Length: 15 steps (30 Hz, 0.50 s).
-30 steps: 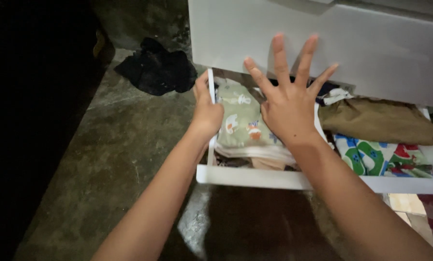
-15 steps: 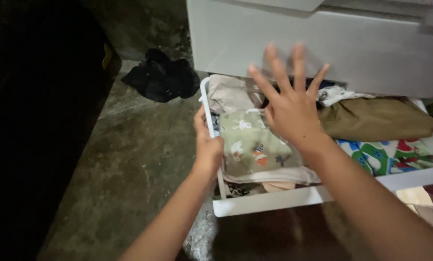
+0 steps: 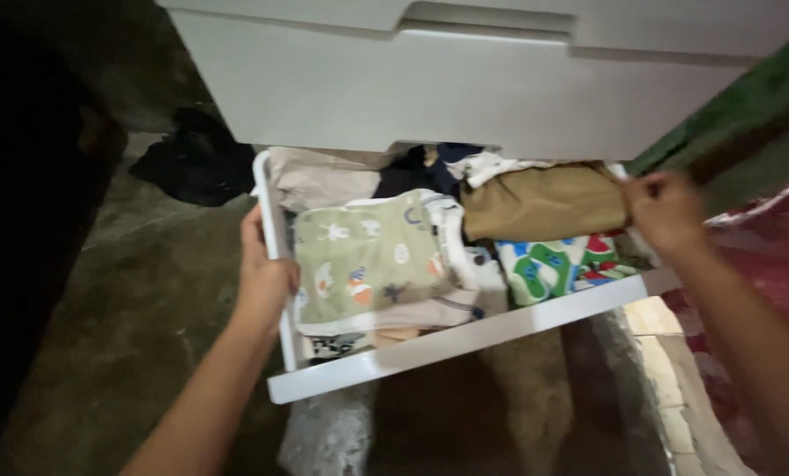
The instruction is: Organizing clothes from a drawer onto a bed and folding items.
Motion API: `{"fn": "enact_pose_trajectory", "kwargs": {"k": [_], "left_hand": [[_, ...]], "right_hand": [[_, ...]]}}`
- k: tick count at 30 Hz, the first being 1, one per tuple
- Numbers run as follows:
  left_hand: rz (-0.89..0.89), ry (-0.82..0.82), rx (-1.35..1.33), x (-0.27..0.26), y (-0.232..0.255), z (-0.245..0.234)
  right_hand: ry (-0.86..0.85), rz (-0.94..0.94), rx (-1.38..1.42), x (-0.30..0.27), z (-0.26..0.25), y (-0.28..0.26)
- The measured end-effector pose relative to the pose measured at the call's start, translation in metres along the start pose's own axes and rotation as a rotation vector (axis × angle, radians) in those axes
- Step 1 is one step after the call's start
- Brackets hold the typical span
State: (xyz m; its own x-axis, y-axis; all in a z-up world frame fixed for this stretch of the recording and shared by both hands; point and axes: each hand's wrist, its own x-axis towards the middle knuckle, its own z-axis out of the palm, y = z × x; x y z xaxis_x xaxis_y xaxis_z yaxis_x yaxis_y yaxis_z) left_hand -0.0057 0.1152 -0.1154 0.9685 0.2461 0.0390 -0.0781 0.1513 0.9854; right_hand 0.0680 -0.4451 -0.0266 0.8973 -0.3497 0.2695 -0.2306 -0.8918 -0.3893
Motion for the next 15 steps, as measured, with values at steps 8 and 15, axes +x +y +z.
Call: {"fn": "enact_pose_trajectory", "kwargs": {"k": [8,15], "left_hand": [[-0.063,-0.016,0.005,0.018,0.012,0.005],[-0.15,-0.016,0.041,0.028,0.025,0.009]], "right_hand": [[-0.347,0.0,0.274,-0.022,-0.016,-0.041],[-0.163,-0.188,-0.047,-0.024,-0.002,-0.017]]}}
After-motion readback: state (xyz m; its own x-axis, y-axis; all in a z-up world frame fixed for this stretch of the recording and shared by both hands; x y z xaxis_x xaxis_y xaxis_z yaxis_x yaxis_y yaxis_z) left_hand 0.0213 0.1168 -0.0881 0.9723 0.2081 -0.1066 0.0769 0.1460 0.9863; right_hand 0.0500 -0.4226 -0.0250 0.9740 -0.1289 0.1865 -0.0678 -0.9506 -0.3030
